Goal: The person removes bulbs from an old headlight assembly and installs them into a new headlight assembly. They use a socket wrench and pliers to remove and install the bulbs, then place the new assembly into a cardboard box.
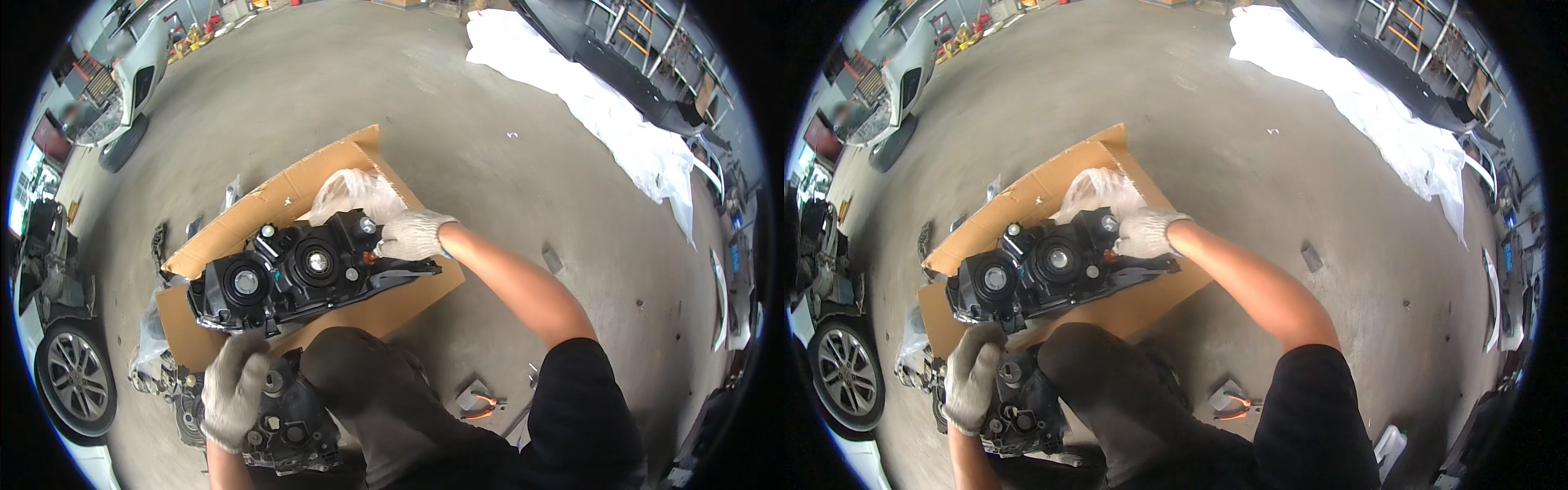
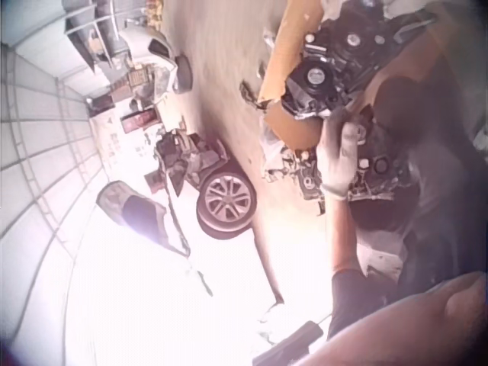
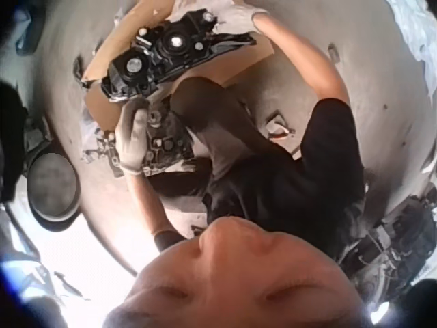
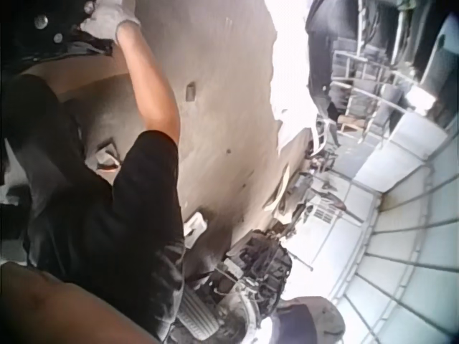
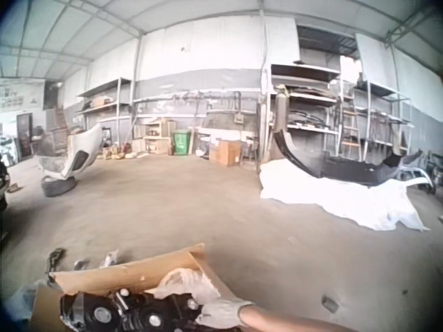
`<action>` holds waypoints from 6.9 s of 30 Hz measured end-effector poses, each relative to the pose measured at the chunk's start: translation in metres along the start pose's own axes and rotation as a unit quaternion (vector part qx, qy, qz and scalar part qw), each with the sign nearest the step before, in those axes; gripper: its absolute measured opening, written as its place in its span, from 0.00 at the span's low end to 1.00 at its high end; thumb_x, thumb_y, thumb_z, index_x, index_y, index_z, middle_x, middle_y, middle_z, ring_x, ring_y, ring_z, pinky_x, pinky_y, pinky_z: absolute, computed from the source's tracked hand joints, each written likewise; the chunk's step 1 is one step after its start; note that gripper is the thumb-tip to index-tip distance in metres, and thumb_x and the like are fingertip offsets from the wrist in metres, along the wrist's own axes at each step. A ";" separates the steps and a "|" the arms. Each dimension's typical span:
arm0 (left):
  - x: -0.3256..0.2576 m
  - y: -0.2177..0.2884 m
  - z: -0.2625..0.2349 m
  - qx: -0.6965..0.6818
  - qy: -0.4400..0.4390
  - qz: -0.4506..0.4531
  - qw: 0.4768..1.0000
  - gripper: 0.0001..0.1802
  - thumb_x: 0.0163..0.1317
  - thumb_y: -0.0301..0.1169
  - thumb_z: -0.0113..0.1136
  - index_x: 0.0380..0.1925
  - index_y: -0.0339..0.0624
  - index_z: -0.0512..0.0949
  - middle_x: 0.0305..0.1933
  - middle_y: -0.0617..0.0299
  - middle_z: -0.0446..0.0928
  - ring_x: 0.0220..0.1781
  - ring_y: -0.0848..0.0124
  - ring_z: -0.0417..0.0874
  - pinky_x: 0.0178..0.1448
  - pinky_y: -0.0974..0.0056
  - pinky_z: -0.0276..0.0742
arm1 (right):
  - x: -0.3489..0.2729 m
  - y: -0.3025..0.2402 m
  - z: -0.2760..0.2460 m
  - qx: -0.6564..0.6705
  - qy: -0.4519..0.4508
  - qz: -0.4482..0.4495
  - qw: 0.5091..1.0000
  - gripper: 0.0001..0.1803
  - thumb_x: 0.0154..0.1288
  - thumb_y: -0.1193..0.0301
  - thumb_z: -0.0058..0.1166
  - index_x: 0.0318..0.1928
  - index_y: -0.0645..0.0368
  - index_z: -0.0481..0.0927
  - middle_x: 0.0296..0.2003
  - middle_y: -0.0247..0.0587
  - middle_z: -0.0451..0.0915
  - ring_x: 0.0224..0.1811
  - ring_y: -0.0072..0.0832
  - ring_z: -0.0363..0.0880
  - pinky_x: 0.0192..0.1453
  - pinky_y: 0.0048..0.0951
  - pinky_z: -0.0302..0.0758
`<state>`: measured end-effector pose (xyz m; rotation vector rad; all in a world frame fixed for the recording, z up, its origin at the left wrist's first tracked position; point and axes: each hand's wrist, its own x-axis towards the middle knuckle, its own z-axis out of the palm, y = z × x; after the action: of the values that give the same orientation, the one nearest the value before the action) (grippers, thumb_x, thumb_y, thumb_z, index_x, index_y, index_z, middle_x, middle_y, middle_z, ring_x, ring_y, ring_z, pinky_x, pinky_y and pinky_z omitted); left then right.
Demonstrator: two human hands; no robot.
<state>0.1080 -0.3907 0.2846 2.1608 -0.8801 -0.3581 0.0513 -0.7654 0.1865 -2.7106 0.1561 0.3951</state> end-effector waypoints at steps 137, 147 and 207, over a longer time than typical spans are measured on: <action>-0.091 -0.125 0.010 -0.014 0.272 -0.010 0.962 0.42 0.55 0.23 0.70 0.69 0.36 0.60 0.61 0.50 0.73 0.60 0.63 0.79 0.61 0.62 0.80 | -0.272 0.197 0.279 0.040 0.207 0.417 0.884 0.15 0.67 0.60 0.53 0.35 0.60 0.82 0.31 0.56 0.82 0.37 0.51 0.83 0.42 0.49 0.77; -0.081 -0.098 0.000 0.129 0.279 -0.161 0.938 0.30 0.65 0.26 0.65 0.63 0.30 0.64 0.64 0.46 0.75 0.64 0.60 0.78 0.68 0.59 0.72 | -0.422 0.135 0.450 0.111 -0.070 0.666 0.734 0.19 0.57 0.60 0.54 0.44 0.57 0.86 0.45 0.54 0.85 0.51 0.49 0.84 0.57 0.45 0.79; 0.110 -0.025 0.057 -0.030 -0.018 -0.170 0.985 0.19 0.68 0.38 0.58 0.51 0.36 0.82 0.40 0.59 0.83 0.39 0.72 0.81 0.48 0.65 0.77 | -0.023 0.010 0.023 0.020 0.113 -0.076 0.990 0.11 0.58 0.72 0.53 0.39 0.58 0.86 0.33 0.49 0.85 0.39 0.46 0.84 0.46 0.47 0.79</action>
<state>0.1710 -0.4860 0.2309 2.2529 -0.5094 -0.5855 0.0218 -0.7646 0.1694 -2.6992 0.0174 0.0393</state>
